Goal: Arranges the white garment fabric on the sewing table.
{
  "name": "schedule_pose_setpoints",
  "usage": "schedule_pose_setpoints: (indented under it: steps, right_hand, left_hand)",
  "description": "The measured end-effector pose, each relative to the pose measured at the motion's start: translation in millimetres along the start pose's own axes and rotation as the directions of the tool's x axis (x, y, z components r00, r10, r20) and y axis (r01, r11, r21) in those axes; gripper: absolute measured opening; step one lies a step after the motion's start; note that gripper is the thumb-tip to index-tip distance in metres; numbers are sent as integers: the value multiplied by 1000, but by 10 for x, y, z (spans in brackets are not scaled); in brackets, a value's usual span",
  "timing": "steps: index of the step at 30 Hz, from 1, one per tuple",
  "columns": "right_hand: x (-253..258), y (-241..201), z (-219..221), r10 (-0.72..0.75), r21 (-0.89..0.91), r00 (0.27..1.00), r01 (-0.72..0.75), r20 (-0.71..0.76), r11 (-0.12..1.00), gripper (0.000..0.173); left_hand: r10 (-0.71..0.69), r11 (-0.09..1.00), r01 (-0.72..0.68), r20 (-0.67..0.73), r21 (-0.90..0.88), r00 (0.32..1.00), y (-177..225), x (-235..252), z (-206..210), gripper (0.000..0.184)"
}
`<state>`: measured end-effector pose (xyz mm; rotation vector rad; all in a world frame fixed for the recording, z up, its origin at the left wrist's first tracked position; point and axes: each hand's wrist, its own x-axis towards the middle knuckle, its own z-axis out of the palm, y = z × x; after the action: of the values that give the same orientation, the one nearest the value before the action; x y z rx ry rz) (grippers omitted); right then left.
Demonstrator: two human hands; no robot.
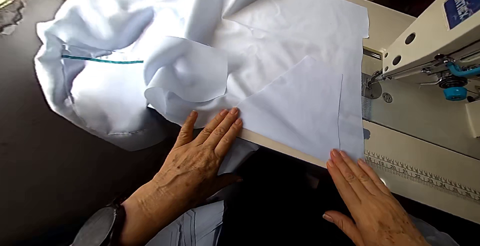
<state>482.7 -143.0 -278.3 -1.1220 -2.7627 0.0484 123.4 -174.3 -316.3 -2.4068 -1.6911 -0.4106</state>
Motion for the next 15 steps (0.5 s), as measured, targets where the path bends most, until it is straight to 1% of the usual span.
schedule_pose_setpoints:
  steps: [1, 2, 3, 4, 5, 6, 7, 8, 9, 10, 11, 13, 15]
  right_hand:
    - [91, 97, -197, -30, 89, 999, 26, 41, 996, 58]
    - [235, 181, -362, -77, 153, 997, 72, 25, 986, 46]
    - [423, 232, -461, -157, 178, 986, 163, -50, 970, 36]
    - [654, 242, -473, -270, 181, 949, 298, -166, 937, 28]
    - [924, 208, -419, -407, 166, 869, 462, -282, 871, 23]
    - [1212, 135, -325, -535, 148, 760, 616, -369, 774, 21]
    - [1493, 45, -187, -631, 123, 645, 735, -432, 667, 20]
    - [1743, -35, -13, -690, 98, 546, 812, -475, 575, 20]
    - [1934, -90, 182, -718, 93, 487, 853, -498, 514, 20]
    - [2054, -116, 370, -722, 103, 469, 866, -509, 490, 20]
    - [2109, -121, 513, -710, 122, 486, 858, -509, 500, 21]
    - [2098, -97, 609, -674, 163, 549, 820, -494, 548, 24]
    - [2051, -70, 613, -670, 188, 565, 813, -481, 551, 26]
  left_hand:
    - [-7, 1000, 7, -8, 5, 1000, 11, -14, -5, 104]
    - [-20, 1000, 20, -14, 6, 1000, 30, -30, -3, 103]
    - [-29, 1000, 30, -24, 4, 999, 51, -37, 5, 102]
    - [-39, 999, 39, -32, 1, 999, 75, -36, 12, 102]
    - [-46, 999, 46, -38, 3, 998, 101, -29, 15, 101]
    - [-50, 999, 50, -43, 6, 998, 125, -23, 18, 102]
    - [-54, 998, 55, -46, 8, 997, 143, -20, 23, 103]
    - [-56, 998, 57, -49, 11, 997, 153, -19, 30, 104]
    - [-57, 998, 57, -51, 11, 997, 155, -21, 38, 104]
    - [-58, 998, 58, -49, 6, 997, 149, -27, 45, 104]
    - [-61, 998, 61, -50, -5, 997, 140, -31, 49, 103]
    - [-75, 997, 74, -54, -17, 996, 131, -39, 59, 101]
    - [-93, 996, 93, -56, -2, 994, 158, -42, 64, 101]
